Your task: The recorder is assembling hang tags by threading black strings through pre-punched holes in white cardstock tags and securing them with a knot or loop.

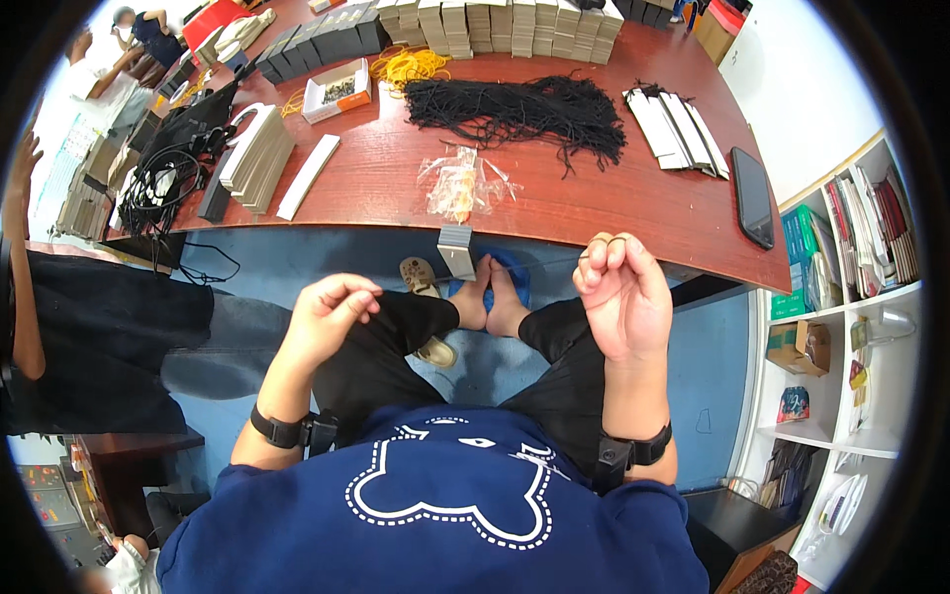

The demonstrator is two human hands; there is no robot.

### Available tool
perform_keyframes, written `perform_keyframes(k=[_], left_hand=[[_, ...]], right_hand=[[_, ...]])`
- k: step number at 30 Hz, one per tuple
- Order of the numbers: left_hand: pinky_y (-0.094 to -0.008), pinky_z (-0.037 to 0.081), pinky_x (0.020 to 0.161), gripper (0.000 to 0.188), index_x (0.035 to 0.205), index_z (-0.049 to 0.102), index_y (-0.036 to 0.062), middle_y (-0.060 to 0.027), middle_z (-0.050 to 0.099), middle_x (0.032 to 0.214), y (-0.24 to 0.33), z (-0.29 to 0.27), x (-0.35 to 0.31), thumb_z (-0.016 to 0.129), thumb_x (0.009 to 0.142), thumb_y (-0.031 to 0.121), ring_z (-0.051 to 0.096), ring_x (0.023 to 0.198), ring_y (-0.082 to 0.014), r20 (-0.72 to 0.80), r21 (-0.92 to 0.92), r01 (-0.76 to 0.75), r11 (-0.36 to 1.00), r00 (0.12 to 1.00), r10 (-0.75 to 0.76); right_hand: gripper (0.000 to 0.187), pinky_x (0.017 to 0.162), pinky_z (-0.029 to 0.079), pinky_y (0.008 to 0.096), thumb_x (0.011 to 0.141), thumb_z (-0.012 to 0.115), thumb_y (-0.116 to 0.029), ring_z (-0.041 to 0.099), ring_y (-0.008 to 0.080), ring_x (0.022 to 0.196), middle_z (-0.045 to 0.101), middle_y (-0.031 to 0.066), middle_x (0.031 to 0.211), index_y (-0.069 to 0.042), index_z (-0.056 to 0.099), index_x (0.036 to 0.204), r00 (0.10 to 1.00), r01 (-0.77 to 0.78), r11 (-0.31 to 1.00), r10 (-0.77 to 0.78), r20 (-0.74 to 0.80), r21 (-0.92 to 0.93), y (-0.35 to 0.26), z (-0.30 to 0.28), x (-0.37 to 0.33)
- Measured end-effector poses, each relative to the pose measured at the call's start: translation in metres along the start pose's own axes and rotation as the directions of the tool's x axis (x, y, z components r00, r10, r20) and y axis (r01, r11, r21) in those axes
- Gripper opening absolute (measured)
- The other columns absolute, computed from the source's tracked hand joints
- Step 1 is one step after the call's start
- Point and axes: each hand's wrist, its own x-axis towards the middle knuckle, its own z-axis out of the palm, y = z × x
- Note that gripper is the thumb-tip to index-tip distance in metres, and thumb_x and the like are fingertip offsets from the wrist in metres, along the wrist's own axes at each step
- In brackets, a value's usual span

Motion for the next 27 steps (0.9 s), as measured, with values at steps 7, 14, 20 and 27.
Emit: perform_keyframes(k=[7,14,20,27], left_hand=[[-0.0212,0.047,0.066,0.007,0.092,0.066,0.0011,-0.0024,0.064,0.08,0.002,-0.006,0.003,0.061,0.088,0.004,0.057,0.072,-0.0081,-0.147,0.021,-0.061,0.998,0.987,0.064],[-0.0284,0.048,0.069,0.014,0.09,0.07,0.0031,-0.0077,0.064,0.08,0.018,0.031,0.01,0.065,0.079,-0.002,0.061,0.076,-0.0196,0.083,0.354,-0.475,0.805,0.874,0.479],[-0.0218,0.046,0.07,0.024,0.108,0.065,0.0014,-0.0001,0.061,0.081,0.029,0.049,0.007,0.063,0.084,-0.002,0.056,0.075,-0.0079,0.12,-0.08,-0.114,0.99,0.985,0.123],[-0.0203,0.046,0.074,0.031,0.116,0.062,0.0019,0.0018,0.059,0.083,0.029,0.047,0.009,0.063,0.085,-0.003,0.054,0.076,-0.0052,0.177,-0.011,-0.167,0.986,0.97,0.166]], right_hand=[[0.026,0.064,0.04,0.0292,0.095,0.046,-0.022,0.048,0.0178,0.069,0.053,0.0087,0.082,-0.003,0.052,0.078,0.999,0.017,1.0,-0.017,-0.031,-0.007,-0.008,-0.003,-0.005],[0.033,0.058,0.043,0.0232,0.094,0.049,-0.028,0.053,0.0128,0.065,0.059,0.0087,0.084,0.002,0.062,0.089,0.906,-0.293,0.827,0.4,0.137,-0.48,0.045,0.023,-0.005],[0.036,0.057,0.041,0.0221,0.094,0.049,-0.031,0.051,0.0121,0.064,0.059,0.0083,0.081,0.0,0.061,0.079,0.858,-0.369,0.864,0.458,0.232,-0.343,0.074,0.034,0.0],[0.038,0.056,0.041,0.0218,0.093,0.049,-0.033,0.05,0.0125,0.061,0.058,0.0093,0.077,-0.001,0.059,0.074,0.858,-0.38,0.88,0.45,0.248,-0.284,0.072,0.031,-0.001]])
